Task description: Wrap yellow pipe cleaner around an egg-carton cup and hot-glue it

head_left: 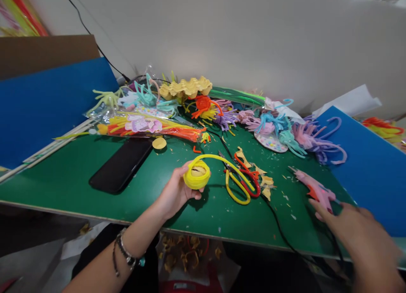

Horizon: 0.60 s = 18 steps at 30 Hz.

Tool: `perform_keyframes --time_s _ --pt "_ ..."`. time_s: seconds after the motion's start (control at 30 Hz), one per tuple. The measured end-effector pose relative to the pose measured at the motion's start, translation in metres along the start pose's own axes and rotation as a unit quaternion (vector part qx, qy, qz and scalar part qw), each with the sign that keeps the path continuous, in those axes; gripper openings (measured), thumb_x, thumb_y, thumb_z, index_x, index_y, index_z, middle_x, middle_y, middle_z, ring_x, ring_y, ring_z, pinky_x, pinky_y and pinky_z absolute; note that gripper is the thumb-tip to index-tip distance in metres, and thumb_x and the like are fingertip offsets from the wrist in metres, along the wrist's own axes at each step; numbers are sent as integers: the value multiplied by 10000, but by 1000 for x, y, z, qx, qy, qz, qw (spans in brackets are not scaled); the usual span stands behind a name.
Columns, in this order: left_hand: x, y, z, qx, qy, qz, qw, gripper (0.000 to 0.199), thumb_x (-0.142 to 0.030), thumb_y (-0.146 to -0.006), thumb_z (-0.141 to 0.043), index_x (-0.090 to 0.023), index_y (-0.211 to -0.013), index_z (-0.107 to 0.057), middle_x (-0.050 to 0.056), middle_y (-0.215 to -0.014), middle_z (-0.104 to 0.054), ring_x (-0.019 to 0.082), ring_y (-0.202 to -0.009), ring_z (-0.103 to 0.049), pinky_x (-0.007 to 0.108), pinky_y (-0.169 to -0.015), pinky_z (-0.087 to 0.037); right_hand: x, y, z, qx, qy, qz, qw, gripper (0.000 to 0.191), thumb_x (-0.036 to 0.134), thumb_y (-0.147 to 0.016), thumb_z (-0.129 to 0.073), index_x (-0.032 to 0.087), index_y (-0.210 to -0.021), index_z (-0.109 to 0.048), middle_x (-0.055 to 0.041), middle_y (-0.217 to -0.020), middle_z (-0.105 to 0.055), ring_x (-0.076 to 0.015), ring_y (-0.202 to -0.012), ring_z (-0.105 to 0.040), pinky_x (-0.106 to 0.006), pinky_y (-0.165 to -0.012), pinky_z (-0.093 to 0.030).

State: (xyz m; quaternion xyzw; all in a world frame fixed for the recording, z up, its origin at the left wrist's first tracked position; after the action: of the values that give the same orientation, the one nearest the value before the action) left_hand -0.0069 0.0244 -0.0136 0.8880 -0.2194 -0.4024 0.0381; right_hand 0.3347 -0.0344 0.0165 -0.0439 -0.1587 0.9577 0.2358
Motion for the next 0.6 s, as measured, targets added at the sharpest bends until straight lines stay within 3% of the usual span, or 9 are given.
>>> perform_keyframes --time_s 0.03,0.1,0.17,0.23,0.37,0.6 --pt "0 0 0 2 2 1 1000 338 -384 -644 -542 -165 -896 -495 35 -749 -626 102 -491 -501 205 -418 -389 7 8 9 9 36 14 999 518 683 -704 -402 218 -700 -630 -134 -601 -563 -277 -518 -552 -382 -454 -374" --pt "0 1 0 5 -1 -7 1000 334 -369 -654 -541 -168 -918 -505 37 -762 -634 103 -497 -509 206 -422 -393 29 25 29 -3 -4 86 996 622 670 -756 -293 161 -842 -638 -167 -798 -629 -294 -639 -604 -387 -503 -432" --pt "0 2 1 4 -13 -19 1000 340 -356 -657 -538 -172 -941 -511 36 -765 -638 111 -505 -527 213 -428 -399 54 41 44 -3 -115 137 984 547 644 -765 -331 202 -866 -638 -91 -776 -659 -228 -600 -622 -329 -500 -457" --pt "0 3 2 -3 -27 -27 999 361 -344 -639 -541 -173 -955 -508 32 -759 -639 123 -510 -547 225 -440 -409 79 52 50 53 -195 201 958 411 548 -795 -399 229 -861 -649 -38 -701 -661 -180 -576 -625 -265 -474 -448" --pt "0 3 3 -27 -42 -37 998 399 -314 -592 -535 -174 -963 -491 19 -738 -635 139 -519 -561 240 -466 -407 112 56 41 104 -204 265 937 259 381 -829 -447 228 -876 -650 -16 -763 -684 -152 -620 -638 -252 -558 -477" --pt "-2 4 2 -48 -66 -36 996 373 -278 -556 -510 -181 -916 -489 -1 -720 -610 138 -567 -549 232 -513 -401 126 53 18 61 -110 263 956 214 317 -835 -443 204 -873 -621 -35 -871 -686 -182 -707 -654 -272 -555 -459"
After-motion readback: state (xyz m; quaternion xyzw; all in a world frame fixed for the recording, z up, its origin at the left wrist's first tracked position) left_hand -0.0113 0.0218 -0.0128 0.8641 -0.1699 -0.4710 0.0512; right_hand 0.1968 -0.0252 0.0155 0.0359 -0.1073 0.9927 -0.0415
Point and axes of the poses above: each hand's wrist, its own y-axis away from the middle knuckle, its own z-axis out of the back of the hand, x = y × z, the point moved 1 cm from there along -y, towards the middle knuckle
